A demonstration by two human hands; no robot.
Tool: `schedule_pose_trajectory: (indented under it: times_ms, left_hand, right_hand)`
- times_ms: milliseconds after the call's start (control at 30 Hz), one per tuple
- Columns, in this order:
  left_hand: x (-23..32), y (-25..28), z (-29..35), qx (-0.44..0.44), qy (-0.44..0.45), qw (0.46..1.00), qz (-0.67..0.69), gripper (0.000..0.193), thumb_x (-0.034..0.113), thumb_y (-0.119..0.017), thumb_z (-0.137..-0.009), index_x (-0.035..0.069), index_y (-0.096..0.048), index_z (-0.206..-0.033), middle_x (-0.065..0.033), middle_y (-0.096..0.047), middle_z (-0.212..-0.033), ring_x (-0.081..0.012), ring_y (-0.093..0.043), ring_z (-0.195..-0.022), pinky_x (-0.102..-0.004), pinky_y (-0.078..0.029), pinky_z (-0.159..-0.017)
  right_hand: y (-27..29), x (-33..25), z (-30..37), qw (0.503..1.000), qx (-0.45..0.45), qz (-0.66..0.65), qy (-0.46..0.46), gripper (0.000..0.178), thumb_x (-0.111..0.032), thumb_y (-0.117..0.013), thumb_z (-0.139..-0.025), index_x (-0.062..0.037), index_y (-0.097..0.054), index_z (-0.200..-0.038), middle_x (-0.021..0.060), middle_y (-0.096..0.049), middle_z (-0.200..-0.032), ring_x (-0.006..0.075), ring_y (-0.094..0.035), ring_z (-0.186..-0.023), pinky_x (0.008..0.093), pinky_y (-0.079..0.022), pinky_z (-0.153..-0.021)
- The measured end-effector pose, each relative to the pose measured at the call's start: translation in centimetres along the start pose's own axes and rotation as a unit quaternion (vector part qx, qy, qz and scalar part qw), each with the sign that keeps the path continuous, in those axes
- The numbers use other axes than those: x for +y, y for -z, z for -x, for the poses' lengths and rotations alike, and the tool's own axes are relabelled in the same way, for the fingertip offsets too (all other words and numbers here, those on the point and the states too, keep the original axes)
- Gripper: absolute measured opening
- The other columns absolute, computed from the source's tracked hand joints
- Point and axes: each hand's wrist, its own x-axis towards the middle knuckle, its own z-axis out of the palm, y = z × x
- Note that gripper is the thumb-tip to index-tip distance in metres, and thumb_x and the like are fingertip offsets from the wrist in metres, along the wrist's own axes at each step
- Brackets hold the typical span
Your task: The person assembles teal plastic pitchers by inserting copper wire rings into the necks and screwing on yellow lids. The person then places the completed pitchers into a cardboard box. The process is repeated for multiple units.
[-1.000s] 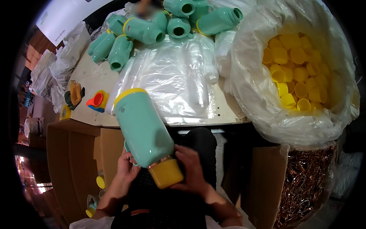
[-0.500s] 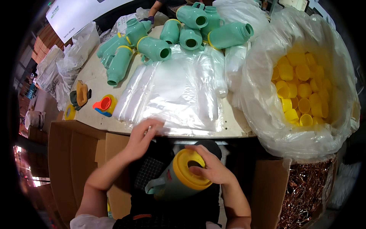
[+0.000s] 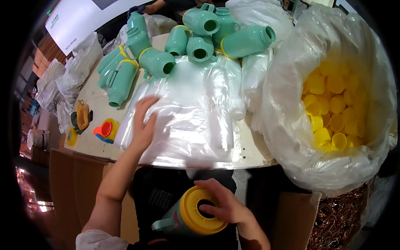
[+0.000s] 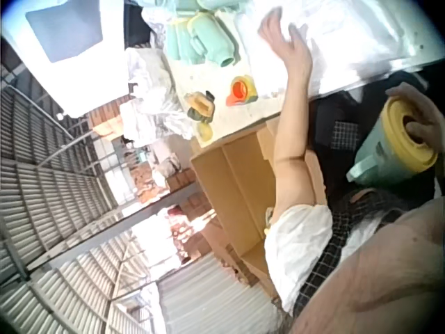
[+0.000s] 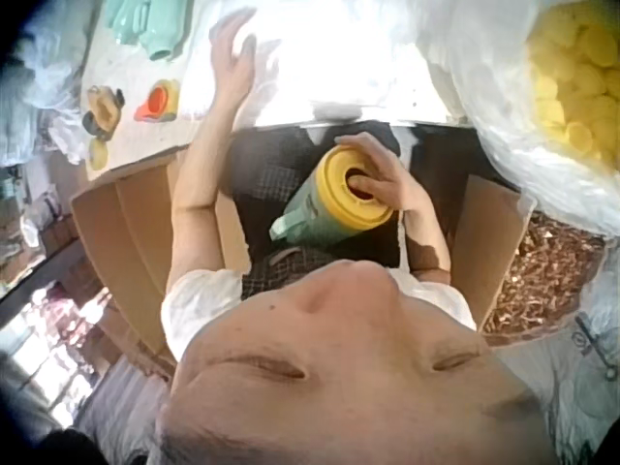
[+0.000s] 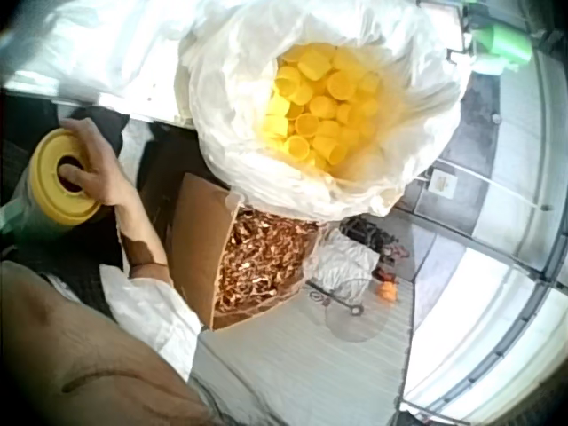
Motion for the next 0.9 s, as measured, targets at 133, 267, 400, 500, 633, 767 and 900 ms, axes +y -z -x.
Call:
schedule_pose_trajectory:
  times_ms: [133, 267, 400, 500, 633, 767, 900]
  left_hand:
    - [5.7, 14.0, 14.5, -0.055, -0.026, 0.954, -0.294, 0.049, 0.001, -0.058, -0.082, -0.004, -0.057, -0.131, -0.0206, -0.056, -0.135, -0.0398, -0.049, -0.127, -0.0507, -0.034, -0.112]
    - [6.2, 26.3, 25.4, -0.19, 0.127, 0.705, -0.671, 0.045, 0.003, -0.065, -0.084, 0.011, -0.064, -0.128, -0.0174, -0.055, -0.133, -0.0382, -0.051, -0.124, -0.049, -0.041, -0.105]
    - [12.5, 23.6, 23.0, -0.085, 0.196, 0.887, -0.41, 0.034, -0.005, -0.066, -0.082, 0.009, -0.069, -0.112, -0.0156, -0.058, -0.125, -0.0339, -0.055, -0.113, -0.0449, -0.047, -0.094]
    - [17.5, 15.5, 15.1, -0.186, 0.019, 0.98, 0.075, 0.014, 0.014, -0.063, -0.09, 0.012, -0.074, -0.097, -0.0102, -0.072, -0.103, -0.0255, -0.062, -0.1, -0.0397, -0.052, -0.081]
    - [16.2, 5.3, 5.9, -0.186, -0.033, 0.98, 0.058, 0.017, 0.012, -0.069, -0.085, 0.006, -0.074, -0.1, -0.0136, -0.071, -0.102, -0.0357, -0.064, -0.091, -0.0435, -0.053, -0.083]
    - [4.9, -1.6, 7.5, -0.271, 0.017, 0.954, -0.126, 0.015, 0.012, -0.069, -0.084, 0.008, -0.072, -0.098, -0.0118, -0.066, -0.096, -0.0358, -0.061, -0.098, -0.0459, -0.048, -0.088]
    - [4.7, 1.3, 14.9, -0.417, -0.05, 0.901, -0.107, 0.007, 0.014, -0.074, -0.081, 0.01, -0.068, -0.083, -0.0062, -0.061, -0.081, -0.0293, -0.061, -0.082, -0.0418, -0.047, -0.076]
  right_hand:
    - [-0.6, -0.7, 0.0, 0.999, 0.004, 0.027, -0.023, 0.061, 0.001, -0.073, -0.085, -0.003, -0.05, -0.142, 0.0095, -0.054, -0.12, 0.0201, -0.056, -0.113, 0.0312, -0.045, -0.098]
    - [-0.7, -1.4, 0.8, 0.997, 0.028, 0.062, 0.021, 0.064, 0.005, -0.072, -0.081, -0.0049, -0.052, -0.141, 0.0105, -0.054, -0.115, 0.0224, -0.056, -0.108, 0.0302, -0.044, -0.094]
    - [-1.4, -1.6, 0.2, 0.992, 0.017, 0.124, -0.006, 0.054, 0.0, -0.073, -0.082, -0.004, -0.055, -0.132, 0.0096, -0.056, -0.109, 0.0206, -0.058, -0.102, 0.0308, -0.046, -0.09]
    - [-1.6, -1.2, -0.6, 0.992, 0.029, 0.118, -0.018, 0.04, -0.005, -0.074, -0.083, -0.003, -0.057, -0.119, 0.0086, -0.059, -0.099, 0.0206, -0.059, -0.093, 0.0316, -0.048, -0.084]
    - [-0.5, 0.3, 0.5, 0.993, 0.001, 0.114, -0.038, 0.035, -0.012, -0.061, -0.085, -0.0011, -0.055, -0.118, 0.0056, -0.058, -0.106, 0.0135, -0.055, -0.097, 0.027, -0.045, -0.089]
    - [-1.2, -0.9, 1.3, 0.994, 0.022, 0.103, -0.043, 0.032, -0.018, -0.063, -0.087, 0.0005, -0.058, -0.112, 0.0073, -0.057, -0.104, 0.0141, -0.056, -0.096, 0.0267, -0.045, -0.086]
    - [-0.3, -0.2, 1.5, 0.996, 0.058, 0.074, -0.01, 0.029, -0.014, -0.075, -0.086, 0.0, -0.057, -0.104, 0.011, -0.057, -0.092, 0.0206, -0.059, -0.084, 0.0309, -0.048, -0.076]
